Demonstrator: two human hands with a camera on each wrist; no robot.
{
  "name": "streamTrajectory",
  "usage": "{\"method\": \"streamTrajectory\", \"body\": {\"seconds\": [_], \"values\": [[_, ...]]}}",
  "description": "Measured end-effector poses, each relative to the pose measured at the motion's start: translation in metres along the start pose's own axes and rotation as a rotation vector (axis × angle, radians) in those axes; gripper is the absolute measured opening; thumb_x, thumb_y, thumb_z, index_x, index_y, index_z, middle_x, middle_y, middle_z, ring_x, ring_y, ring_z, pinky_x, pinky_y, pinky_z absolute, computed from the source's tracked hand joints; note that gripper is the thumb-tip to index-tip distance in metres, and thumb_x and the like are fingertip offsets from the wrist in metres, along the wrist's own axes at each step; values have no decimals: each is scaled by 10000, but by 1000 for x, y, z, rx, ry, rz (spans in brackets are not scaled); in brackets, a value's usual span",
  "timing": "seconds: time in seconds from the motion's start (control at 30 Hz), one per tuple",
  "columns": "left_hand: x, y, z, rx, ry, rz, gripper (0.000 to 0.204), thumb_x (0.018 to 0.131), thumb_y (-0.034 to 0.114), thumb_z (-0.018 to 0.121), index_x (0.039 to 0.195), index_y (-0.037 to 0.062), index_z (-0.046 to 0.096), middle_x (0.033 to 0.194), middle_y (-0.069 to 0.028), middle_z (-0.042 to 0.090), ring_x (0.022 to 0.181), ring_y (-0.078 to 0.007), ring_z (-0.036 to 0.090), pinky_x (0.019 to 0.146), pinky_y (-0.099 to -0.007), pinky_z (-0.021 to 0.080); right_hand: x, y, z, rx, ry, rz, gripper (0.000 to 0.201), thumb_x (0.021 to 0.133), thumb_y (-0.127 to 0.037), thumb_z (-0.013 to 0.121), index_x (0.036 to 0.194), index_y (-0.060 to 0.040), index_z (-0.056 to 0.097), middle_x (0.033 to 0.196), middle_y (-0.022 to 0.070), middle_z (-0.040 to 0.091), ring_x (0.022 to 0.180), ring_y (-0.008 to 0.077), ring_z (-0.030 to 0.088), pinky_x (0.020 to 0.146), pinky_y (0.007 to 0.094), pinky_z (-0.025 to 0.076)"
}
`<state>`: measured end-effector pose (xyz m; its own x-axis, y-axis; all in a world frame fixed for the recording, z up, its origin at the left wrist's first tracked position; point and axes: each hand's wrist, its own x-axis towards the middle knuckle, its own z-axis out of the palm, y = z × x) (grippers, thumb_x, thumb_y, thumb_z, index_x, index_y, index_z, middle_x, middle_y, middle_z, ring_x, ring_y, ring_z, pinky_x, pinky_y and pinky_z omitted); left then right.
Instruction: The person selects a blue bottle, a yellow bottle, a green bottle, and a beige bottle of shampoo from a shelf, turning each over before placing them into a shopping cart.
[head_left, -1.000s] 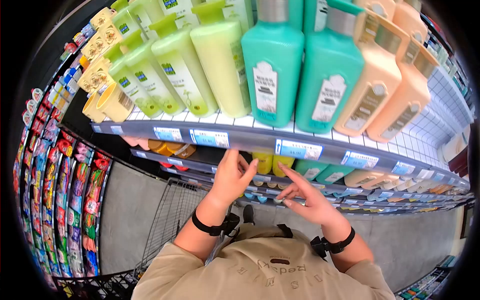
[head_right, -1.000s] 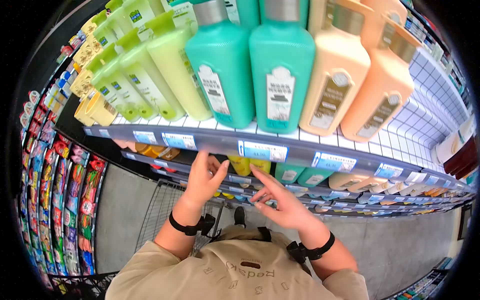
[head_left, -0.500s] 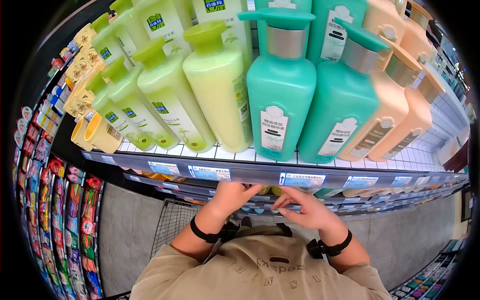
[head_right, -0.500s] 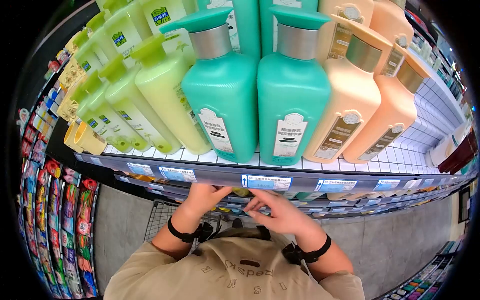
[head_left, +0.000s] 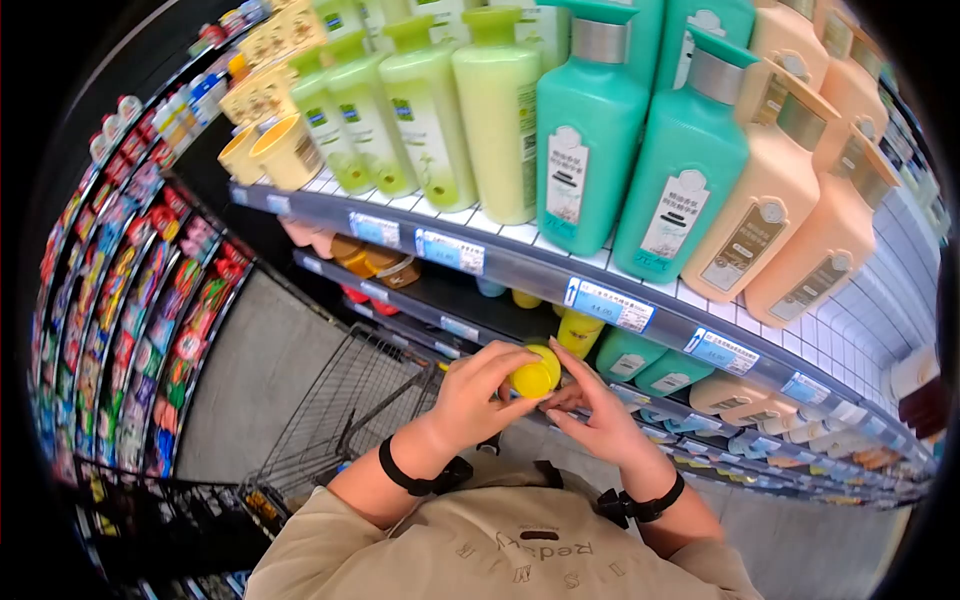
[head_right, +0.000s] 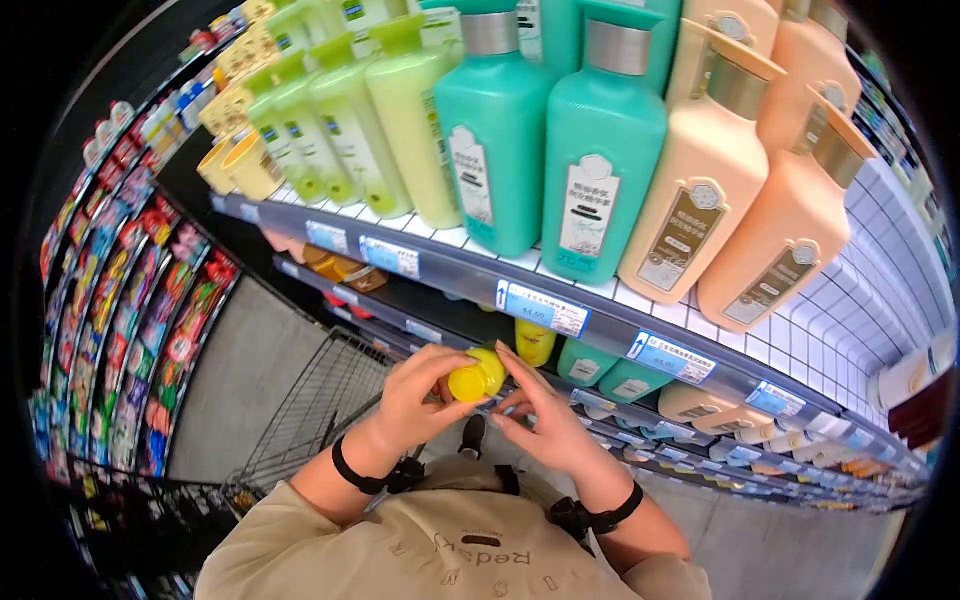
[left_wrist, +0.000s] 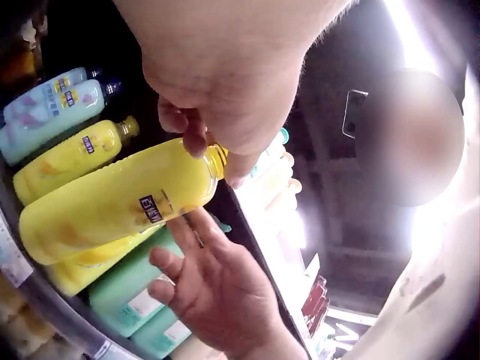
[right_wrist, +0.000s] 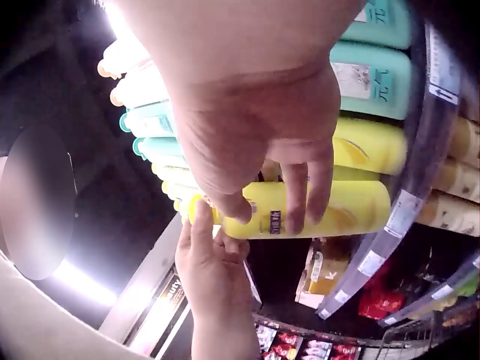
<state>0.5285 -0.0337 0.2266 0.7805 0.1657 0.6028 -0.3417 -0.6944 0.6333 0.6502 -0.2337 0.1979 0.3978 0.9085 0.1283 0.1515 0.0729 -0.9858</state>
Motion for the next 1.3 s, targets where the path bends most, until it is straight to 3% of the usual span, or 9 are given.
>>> {"method": "streamTrajectory", "body": {"seconds": [0.1, 0.2, 0.33, 0.7, 0.93, 1.03, 1.1, 1.17, 1.3], "values": [[-15, 24, -7, 7, -60, -81, 469, 766, 101, 928, 1175, 14, 717, 1045, -118, 707, 712, -147, 637, 532, -248, 504, -7, 28, 14, -10, 10, 36, 804, 898, -88, 795, 1604, -59, 412, 1526, 163, 526, 968, 187, 688, 856, 315, 571], [-42, 36, -12, 15, -122, -190, 478, 762, 133, 930, 1175, 15, 722, 999, -106, 697, 668, -146, 622, 545, -269, 503, -21, 77, 33, 11, -164, 104, 760, 824, -329, 898, 1440, -30, 568, 1140, 140, 718, 858, 223, 687, 780, 345, 559], [-74, 42, -24, -4, -136, -214, 477, 757, 135, 931, 1170, 15, 725, 979, -95, 688, 655, -159, 631, 569, -277, 525, -31, 81, 53, -112, -399, 227, 773, 809, -381, 899, 1421, -30, 584, 1119, 133, 719, 843, 228, 678, 742, 350, 544], [-184, 56, -130, 147, 42, -334, 487, 751, 142, 946, 1161, 18, 714, 1004, -96, 692, 655, -152, 650, 564, -269, 542, -4, 82, 148, -244, -589, 327, 778, 799, -356, 909, 1433, -51, 577, 1008, 107, 701, 788, 192, 660, 699, 338, 523], [-297, 76, -232, 175, 224, -795, 373, 862, 192, 869, 1097, 15, 639, 865, -82, 646, 627, -122, 569, 578, -278, 466, 36, 52, 267, -379, -952, 338, 723, 780, -424, 912, 1329, -31, 654, 749, 68, 624, 651, 169, 536, 587, 350, 426], [-351, 83, -271, 100, 284, -949, 317, 923, 185, 804, 1097, 19, 598, 724, -60, 593, 609, -103, 533, 567, -283, 441, 45, 44, 320, -437, -1048, 307, 732, 780, -432, 912, 1335, -32, 654, 741, 70, 621, 649, 164, 531, 584, 352, 420], [-390, 83, -292, 64, 273, -1065, 362, 939, 266, 786, 1090, -5, 599, 772, -153, 654, 640, -229, 624, 612, -365, 503, 49, 50, 350, -458, -1124, 280, 671, 820, -393, 897, 1325, -24, 656, 827, 86, 681, 729, 161, 601, 649, 334, 477], [-424, 87, -310, 106, 287, -1079, 329, 959, 271, 761, 1066, 2, 605, 726, -148, 642, 626, -233, 624, 602, -369, 491, 50, 62, 378, -217, -1126, 249, 578, 882, -332, 862, 1317, -15, 653, 989, 101, 738, 881, 147, 664, 760, 311, 530], [-490, 87, -332, 52, 391, -1124, 278, 980, 265, 734, 1036, 22, 611, 657, -114, 609, 580, -214, 591, 563, -371, 449, 58, 79, 422, 13, -1146, 555, 487, 1000, -276, 729, 1395, -33, 581, 1175, 31, 690, 1005, 139, 642, 852, 291, 529]]}}
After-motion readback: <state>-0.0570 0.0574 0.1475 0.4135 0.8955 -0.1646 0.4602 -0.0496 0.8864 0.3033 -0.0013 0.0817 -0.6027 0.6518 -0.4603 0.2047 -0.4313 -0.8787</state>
